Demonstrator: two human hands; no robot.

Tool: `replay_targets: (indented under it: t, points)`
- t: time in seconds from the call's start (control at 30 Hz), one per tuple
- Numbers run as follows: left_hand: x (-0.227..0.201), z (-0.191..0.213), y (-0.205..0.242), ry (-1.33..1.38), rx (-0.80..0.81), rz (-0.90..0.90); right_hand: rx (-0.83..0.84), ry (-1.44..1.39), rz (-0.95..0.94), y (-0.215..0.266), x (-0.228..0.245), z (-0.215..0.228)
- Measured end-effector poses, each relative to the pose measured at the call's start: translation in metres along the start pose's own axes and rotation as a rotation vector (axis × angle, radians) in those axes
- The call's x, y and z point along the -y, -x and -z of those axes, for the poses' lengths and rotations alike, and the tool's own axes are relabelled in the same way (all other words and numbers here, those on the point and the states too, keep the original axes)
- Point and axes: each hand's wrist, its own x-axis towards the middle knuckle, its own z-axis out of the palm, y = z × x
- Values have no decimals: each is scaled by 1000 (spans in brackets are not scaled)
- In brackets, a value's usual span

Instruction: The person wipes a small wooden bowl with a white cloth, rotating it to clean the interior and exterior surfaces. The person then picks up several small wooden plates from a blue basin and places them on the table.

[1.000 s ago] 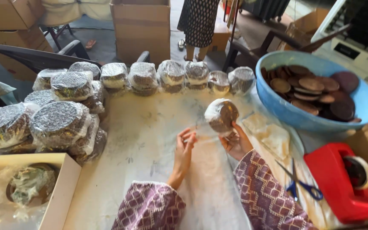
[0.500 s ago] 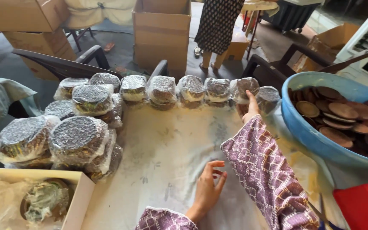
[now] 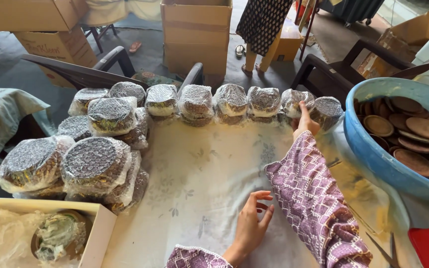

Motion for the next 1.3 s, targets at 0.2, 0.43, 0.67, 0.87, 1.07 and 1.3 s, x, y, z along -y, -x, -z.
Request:
replay_targets:
  t: [0.2,0.43,0.67,0.87,1.07,1.3]
  points:
    - [3,-1,1,0,3,-8,-12,107,182,-2,7,8]
    - [0,0,1,-11,15,16,-106,268,330,-30,-8,6]
    - [3,-1,1,1,27,10,-199,628,558,-1,4,11]
    - [0,0,1,1,40,20,-258,797,744,-19,-2,27]
    - [0,-1,1,6,34,31,-70,929,822,9,22,45]
    - [3,-3,1,13,30,37,432,1270,1431,-28,24,26]
